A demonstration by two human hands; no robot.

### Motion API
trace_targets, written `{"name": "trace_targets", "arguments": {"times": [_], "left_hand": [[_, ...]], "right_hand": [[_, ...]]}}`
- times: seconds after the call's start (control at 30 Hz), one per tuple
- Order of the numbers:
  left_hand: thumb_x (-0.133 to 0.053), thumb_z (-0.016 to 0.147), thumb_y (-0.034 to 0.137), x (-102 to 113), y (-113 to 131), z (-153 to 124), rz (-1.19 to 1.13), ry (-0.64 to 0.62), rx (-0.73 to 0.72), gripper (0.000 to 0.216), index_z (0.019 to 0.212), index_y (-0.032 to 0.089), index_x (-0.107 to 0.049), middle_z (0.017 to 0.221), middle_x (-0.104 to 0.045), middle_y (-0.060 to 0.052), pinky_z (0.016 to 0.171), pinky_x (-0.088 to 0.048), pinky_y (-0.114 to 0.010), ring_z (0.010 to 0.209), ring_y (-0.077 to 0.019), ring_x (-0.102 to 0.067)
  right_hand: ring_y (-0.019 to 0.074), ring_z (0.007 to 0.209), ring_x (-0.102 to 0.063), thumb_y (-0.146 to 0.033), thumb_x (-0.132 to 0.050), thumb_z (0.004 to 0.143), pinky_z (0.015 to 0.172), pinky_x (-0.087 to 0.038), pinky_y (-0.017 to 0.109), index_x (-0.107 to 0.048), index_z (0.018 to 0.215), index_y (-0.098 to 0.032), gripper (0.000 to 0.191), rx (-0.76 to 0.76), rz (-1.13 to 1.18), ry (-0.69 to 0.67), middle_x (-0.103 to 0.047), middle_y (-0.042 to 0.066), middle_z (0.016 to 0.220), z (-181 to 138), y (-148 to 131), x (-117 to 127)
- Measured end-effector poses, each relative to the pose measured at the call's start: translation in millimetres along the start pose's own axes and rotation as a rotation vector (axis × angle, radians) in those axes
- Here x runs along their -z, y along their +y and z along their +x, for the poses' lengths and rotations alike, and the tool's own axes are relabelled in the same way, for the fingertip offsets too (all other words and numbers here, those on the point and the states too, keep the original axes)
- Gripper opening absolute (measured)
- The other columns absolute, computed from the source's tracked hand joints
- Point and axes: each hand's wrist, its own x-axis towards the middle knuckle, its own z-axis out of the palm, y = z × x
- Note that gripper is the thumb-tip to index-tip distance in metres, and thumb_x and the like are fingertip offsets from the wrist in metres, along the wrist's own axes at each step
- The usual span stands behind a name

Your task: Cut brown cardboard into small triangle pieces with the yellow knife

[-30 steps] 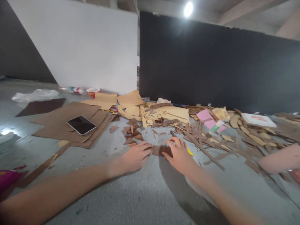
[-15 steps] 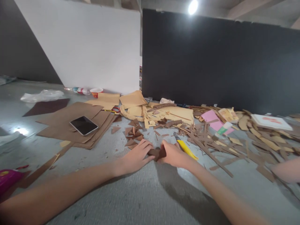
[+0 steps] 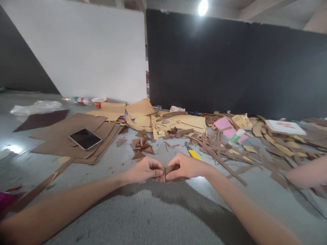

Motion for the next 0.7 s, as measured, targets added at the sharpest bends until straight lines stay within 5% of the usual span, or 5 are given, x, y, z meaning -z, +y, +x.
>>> {"name": "trace_targets", "arguments": {"times": [0.33, 0.7], "left_hand": [[-0.096, 0.071, 0.067, -5, 3, -3, -0.236, -0.033, -0.012, 0.058, 0.076, 0.014, -0.071, 0.073, -0.074, -0.006, 0.068, -0.049, -0.025, 0.066, -0.0135, -0.064], [-0.09, 0.08, 0.067, -2, 4, -1, -0.173, -0.008, -0.032, 0.055, 0.078, 0.015, -0.07, 0.076, -0.073, -0.006, 0.072, -0.052, -0.028, 0.069, -0.0149, -0.065]], "right_hand": [[0.0095, 0.059, -0.056, -0.06, -0.09, 0.084, 0.05, -0.039, 0.019, -0.084, 0.104, -0.012, 0.053, 0.187, 0.19, -0.129, -0.07, 0.003, 0.075, 12, 13, -7], [0.0086, 0.056, -0.051, -0.06, -0.085, 0.089, 0.05, -0.037, 0.02, -0.082, 0.097, -0.013, 0.048, 0.209, 0.146, -0.071, -0.065, 0.0, 0.072, 14, 19, -2]]}}
